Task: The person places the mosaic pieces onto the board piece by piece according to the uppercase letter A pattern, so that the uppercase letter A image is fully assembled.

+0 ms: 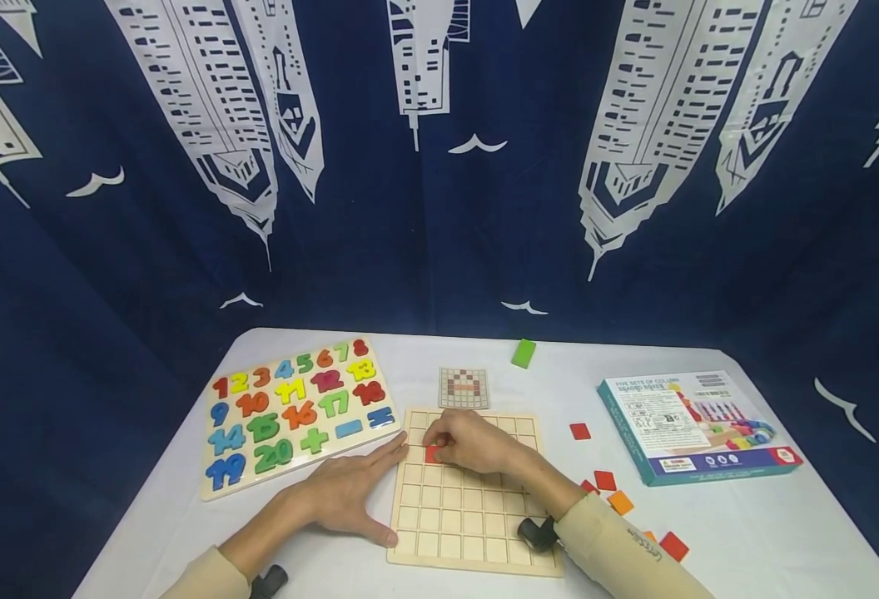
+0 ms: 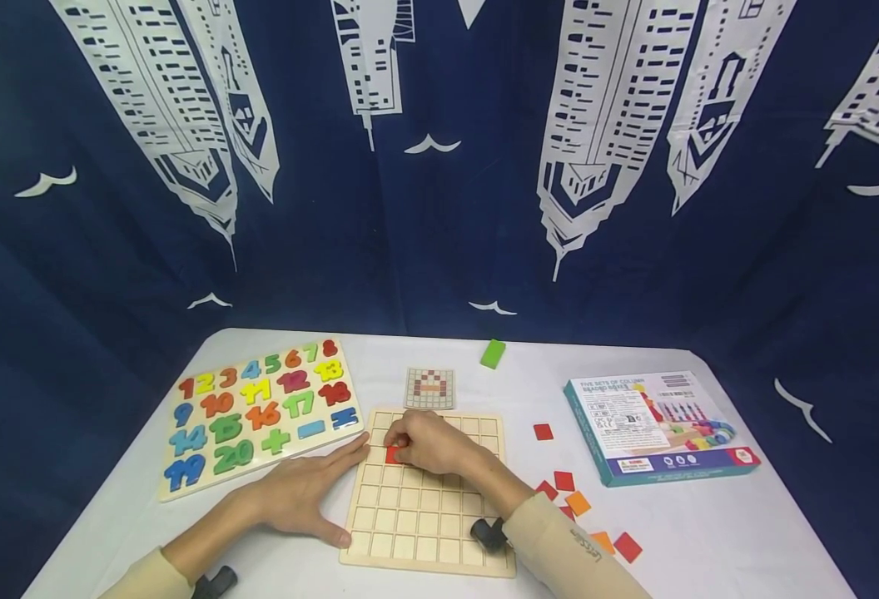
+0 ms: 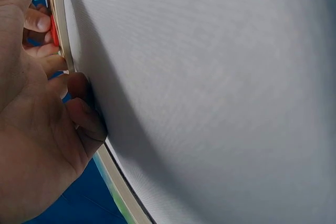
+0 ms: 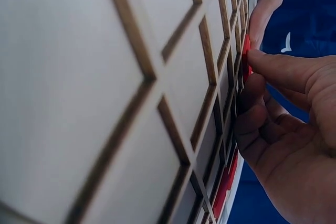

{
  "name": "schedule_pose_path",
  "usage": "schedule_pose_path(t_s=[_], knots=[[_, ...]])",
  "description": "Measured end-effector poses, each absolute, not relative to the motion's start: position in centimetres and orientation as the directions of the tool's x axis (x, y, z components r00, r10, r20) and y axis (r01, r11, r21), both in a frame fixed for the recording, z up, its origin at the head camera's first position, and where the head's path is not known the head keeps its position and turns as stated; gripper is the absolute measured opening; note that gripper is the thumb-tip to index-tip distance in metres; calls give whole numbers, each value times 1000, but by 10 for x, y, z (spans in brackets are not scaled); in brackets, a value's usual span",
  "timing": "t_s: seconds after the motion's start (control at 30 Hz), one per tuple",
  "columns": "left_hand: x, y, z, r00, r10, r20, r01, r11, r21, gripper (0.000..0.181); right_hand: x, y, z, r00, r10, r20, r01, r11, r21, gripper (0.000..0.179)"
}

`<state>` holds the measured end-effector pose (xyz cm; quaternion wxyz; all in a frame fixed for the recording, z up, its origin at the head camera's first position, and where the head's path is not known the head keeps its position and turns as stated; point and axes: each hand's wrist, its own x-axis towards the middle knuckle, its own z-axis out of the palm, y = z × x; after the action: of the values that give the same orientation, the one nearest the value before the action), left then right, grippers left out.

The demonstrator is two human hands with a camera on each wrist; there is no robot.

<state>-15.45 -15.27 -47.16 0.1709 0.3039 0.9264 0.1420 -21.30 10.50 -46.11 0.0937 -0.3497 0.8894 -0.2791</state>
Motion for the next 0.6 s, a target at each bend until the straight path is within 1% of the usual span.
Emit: schedule_pose_path(t_s=[0.17, 0.6], knots=[[-155, -153, -472, -755, 613, -232, 515, 773, 370, 124, -212, 105, -461, -735, -677, 33, -578, 601, -552, 17], [-155, -153, -472, -755, 613, -232, 512, 773, 375, 123, -212, 105, -462, -751, -660, 16, -546, 608, -577, 19]])
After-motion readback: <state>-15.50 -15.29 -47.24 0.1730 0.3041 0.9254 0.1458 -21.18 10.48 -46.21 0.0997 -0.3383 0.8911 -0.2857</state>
